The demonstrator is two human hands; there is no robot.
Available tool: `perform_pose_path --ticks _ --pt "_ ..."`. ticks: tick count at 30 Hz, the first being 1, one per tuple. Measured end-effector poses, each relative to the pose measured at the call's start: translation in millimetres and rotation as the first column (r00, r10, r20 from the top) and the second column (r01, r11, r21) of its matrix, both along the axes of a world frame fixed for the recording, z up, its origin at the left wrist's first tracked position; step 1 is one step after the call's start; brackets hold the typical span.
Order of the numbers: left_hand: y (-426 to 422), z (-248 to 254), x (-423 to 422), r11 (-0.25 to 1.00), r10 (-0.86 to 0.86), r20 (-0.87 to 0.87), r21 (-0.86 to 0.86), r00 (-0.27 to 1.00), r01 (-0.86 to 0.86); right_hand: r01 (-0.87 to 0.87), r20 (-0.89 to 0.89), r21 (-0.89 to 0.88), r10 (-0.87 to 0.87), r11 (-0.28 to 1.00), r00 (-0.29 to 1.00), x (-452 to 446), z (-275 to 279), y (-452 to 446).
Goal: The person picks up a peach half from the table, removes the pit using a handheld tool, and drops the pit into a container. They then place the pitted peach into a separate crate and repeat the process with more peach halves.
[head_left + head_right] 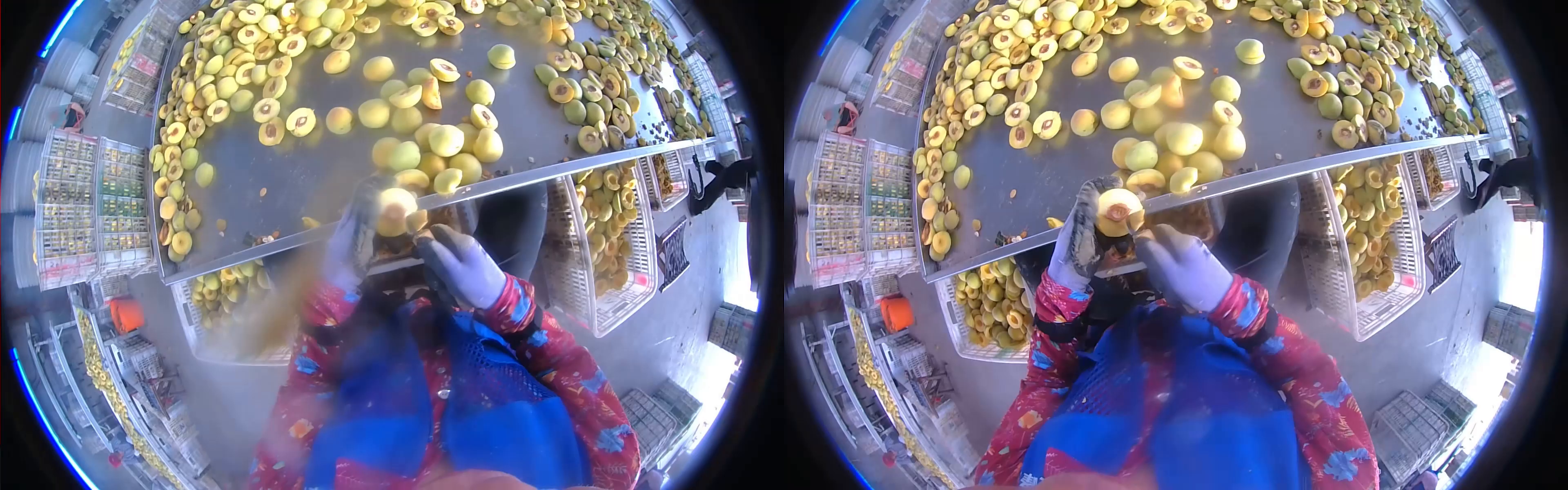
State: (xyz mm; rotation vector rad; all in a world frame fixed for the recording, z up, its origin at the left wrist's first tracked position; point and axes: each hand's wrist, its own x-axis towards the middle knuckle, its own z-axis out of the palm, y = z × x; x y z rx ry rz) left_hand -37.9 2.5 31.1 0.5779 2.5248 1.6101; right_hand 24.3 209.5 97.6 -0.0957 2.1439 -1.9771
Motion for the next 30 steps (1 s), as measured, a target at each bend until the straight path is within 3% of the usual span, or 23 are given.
perform_pose_path --ticks 1,2,5,6,9,15,16,19,20,22,25,27,28,29,30 --pt "6.7 15.2 1.9 1.000 -0.015 -0.057 -0.020 0.998 0.014 0.046 0.314 -0.253 0.037 0.966 0.949 -3.2 13.5 3.6" --pt "23.9 54.0 3.9 0.933 0.011 0.581 0.287 0.814 -0.218 0.167 0.577 -0.460 0.150 0.872 0.803 -4.4 19.9 4.4" --pt "29.3 52.1 10.3 0.857 -0.183 0.610 0.483 0.771 -0.179 0.177 0.528 -0.534 0.164 0.827 0.833 3.7 -1.7 -5.2" --pt "29.4 43.5 10.3 0.868 -0.164 0.611 0.462 0.775 -0.181 0.227 0.622 -0.525 0.188 0.821 0.760 3.7 -5.0 -4.6" --pt "21.1 34.1 10.4 0.807 -0.265 0.600 0.566 0.755 -0.166 0.342 0.485 -0.872 0.534 0.349 0.692 6.2 -22.1 0.7" --pt "12.0 15.0 18.3 0.714 -0.060 0.709 0.523 0.703 -0.465 0.411 0.542 -0.838 0.460 0.359 0.703 9.9 -39.4 5.6" --pt "8.8 23.2 20.3 0.715 -0.092 0.737 0.517 0.670 -0.470 0.397 0.477 -0.878 0.542 0.266 0.692 8.0 -39.5 8.3" --pt "22.8 29.1 28.3 0.752 -0.083 0.651 0.538 0.755 -0.381 0.447 0.446 -0.877 0.648 0.177 0.617 7.0 -44.5 5.5" --pt "20.4 31.7 26.2 0.854 -0.116 0.613 0.464 0.782 -0.237 0.463 0.416 -0.877 0.682 0.127 0.601 7.8 -46.0 2.7" --pt "22.9 26.8 30.1 0.796 -0.147 0.638 0.530 0.756 -0.292 0.499 0.351 -0.866 0.744 0.027 0.569 11.5 -48.2 -2.0" --pt "24.7 7.2 35.6 0.791 -0.106 0.626 0.524 0.772 -0.316 0.423 0.344 -0.903 0.723 0.079 0.599 9.2 -47.0 2.9" --pt "21.6 0.0 35.9 0.800 -0.054 0.616 0.497 0.786 -0.335 0.382 0.500 -0.866 0.553 0.322 0.667 12.8 -32.7 5.6" --pt "18.7 -4.3 36.0 0.863 -0.006 0.533 0.430 0.846 -0.266 0.369 0.553 -0.821 0.450 0.435 0.701 13.4 -27.2 6.1" --pt "14.1 -9.2 39.3 0.915 0.032 0.445 0.348 0.895 -0.205 0.178 0.521 -0.688 0.308 0.704 0.796 14.1 -26.2 4.8" --pt "9.0 -13.7 42.5 0.955 0.057 0.347 0.254 0.936 -0.152 0.013 0.425 -0.438 0.194 0.899 0.884 13.8 -25.3 2.3"
